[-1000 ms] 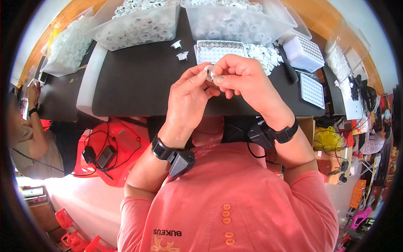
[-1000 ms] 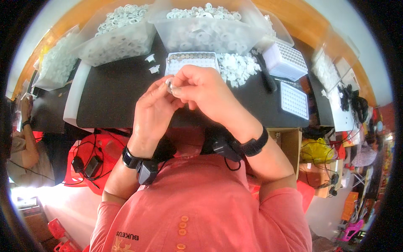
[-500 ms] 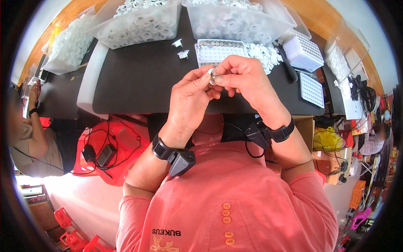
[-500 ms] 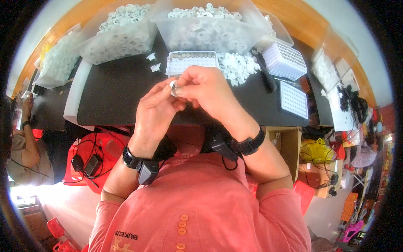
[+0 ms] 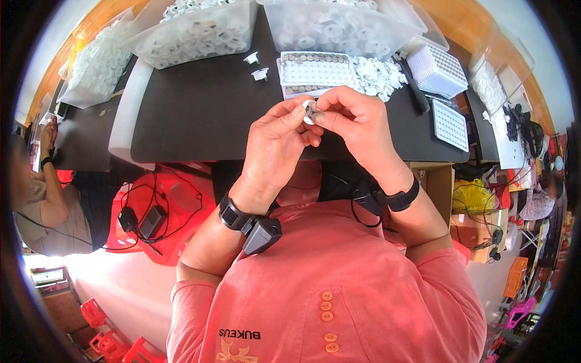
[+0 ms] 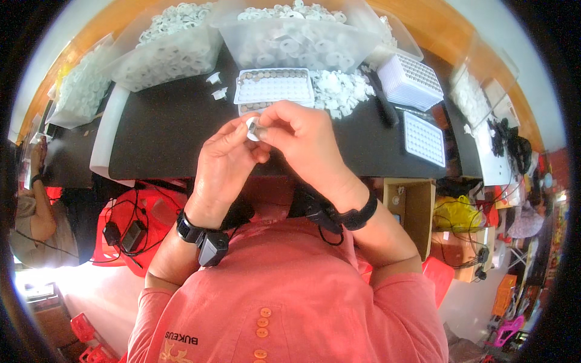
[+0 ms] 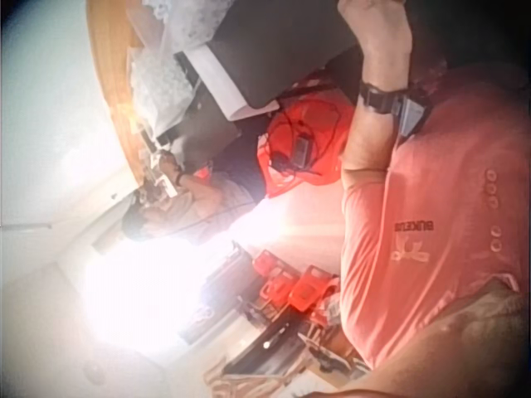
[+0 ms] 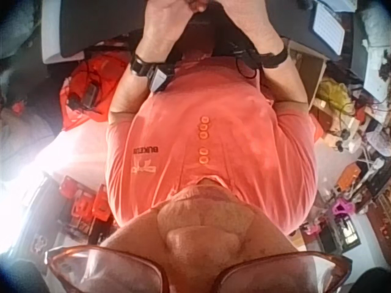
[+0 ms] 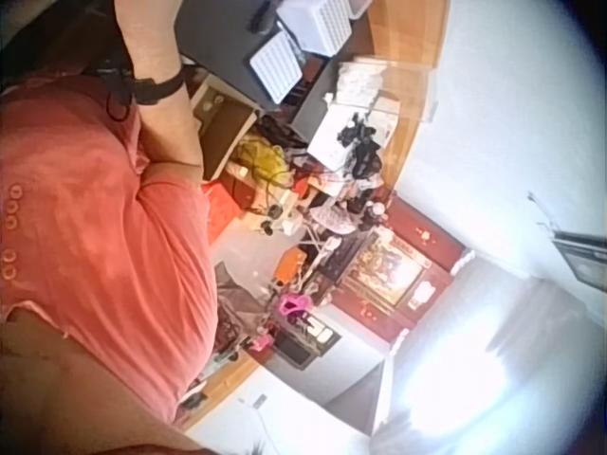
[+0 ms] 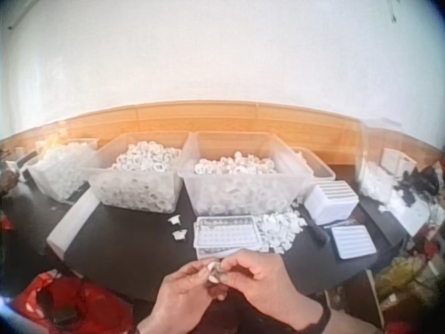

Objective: Assembling small plastic components by inserting metal or plastic inserts into white circular plastic housings at a manufacturing workstation.

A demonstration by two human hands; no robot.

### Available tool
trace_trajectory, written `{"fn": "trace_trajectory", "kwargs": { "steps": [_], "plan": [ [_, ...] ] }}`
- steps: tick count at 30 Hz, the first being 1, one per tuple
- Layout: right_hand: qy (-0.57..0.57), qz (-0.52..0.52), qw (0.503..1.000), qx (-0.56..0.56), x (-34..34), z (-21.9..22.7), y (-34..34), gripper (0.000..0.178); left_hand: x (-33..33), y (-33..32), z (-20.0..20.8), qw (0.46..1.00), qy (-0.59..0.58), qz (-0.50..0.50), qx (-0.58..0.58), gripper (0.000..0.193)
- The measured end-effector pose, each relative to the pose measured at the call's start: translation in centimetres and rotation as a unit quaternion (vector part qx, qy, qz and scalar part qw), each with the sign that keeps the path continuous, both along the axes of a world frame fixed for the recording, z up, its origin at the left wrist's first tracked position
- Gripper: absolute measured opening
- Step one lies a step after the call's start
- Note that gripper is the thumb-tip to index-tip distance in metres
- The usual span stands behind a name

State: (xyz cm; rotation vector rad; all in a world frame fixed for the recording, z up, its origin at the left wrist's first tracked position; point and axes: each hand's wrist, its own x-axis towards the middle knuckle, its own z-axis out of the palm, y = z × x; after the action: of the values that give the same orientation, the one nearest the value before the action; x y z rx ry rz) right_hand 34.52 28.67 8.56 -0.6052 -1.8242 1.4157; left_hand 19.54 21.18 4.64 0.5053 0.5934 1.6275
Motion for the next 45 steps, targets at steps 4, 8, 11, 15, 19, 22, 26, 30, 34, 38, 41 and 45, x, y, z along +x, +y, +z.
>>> {"fn": "trace_trajectory", "kwargs": {
  "steps": [4,8,11,15,19,22,26,30,34,38,41,45],
  "plan": [
    [0.016,-0.034,0.999,0.034,0.0,-0.2,-0.5,0.004,0.0,0.0,0.0,1.000,-0.003,-0.008,0.003,0.028],
    [0.035,-0.061,0.996,0.051,0.3,-0.8,-0.8,0.004,0.2,-0.2,0.1,1.000,0.003,-0.011,0.000,0.027],
    [0.046,-0.074,0.993,0.080,0.3,-1.7,-1.4,0.004,0.2,-0.3,-0.2,1.000,0.005,0.001,0.015,0.027],
    [0.030,-0.122,0.964,0.233,0.3,-3.2,-1.2,0.009,0.2,-0.1,-0.5,1.000,-0.004,0.008,0.014,0.026],
    [0.035,-0.144,0.951,0.271,0.0,-2.7,-2.1,0.011,0.4,-0.2,-0.4,1.000,-0.002,0.013,0.012,0.027],
    [0.040,-0.151,0.951,0.265,-0.2,-2.5,-2.3,0.010,0.6,-0.3,-0.4,1.000,0.006,0.017,0.006,0.029],
    [0.029,-0.163,0.955,0.248,-0.1,-3.0,-2.1,0.011,0.7,-0.3,-0.3,1.000,0.011,0.013,0.004,0.030],
    [0.043,-0.142,0.977,0.155,0.0,-3.1,-1.7,0.011,0.8,-0.5,-0.1,0.999,0.039,0.022,0.002,0.030],
    [0.018,-0.159,0.967,0.198,0.1,-3.3,-1.4,0.012,0.9,-0.5,0.1,0.999,0.050,0.018,0.004,0.029],
    [-0.008,-0.171,0.958,0.228,0.3,-3.5,-1.3,0.014,0.9,-0.5,-0.1,0.998,0.068,0.013,0.009,0.029],
    [-0.012,-0.164,0.965,0.203,0.3,-3.2,-1.4,0.014,0.9,-0.5,-0.1,0.997,0.075,0.015,0.004,0.029],
    [-0.015,-0.159,0.967,0.196,0.5,-3.7,-1.1,0.013,1.0,-0.5,0.0,0.997,0.081,0.010,0.012,0.030]
  ]
}}
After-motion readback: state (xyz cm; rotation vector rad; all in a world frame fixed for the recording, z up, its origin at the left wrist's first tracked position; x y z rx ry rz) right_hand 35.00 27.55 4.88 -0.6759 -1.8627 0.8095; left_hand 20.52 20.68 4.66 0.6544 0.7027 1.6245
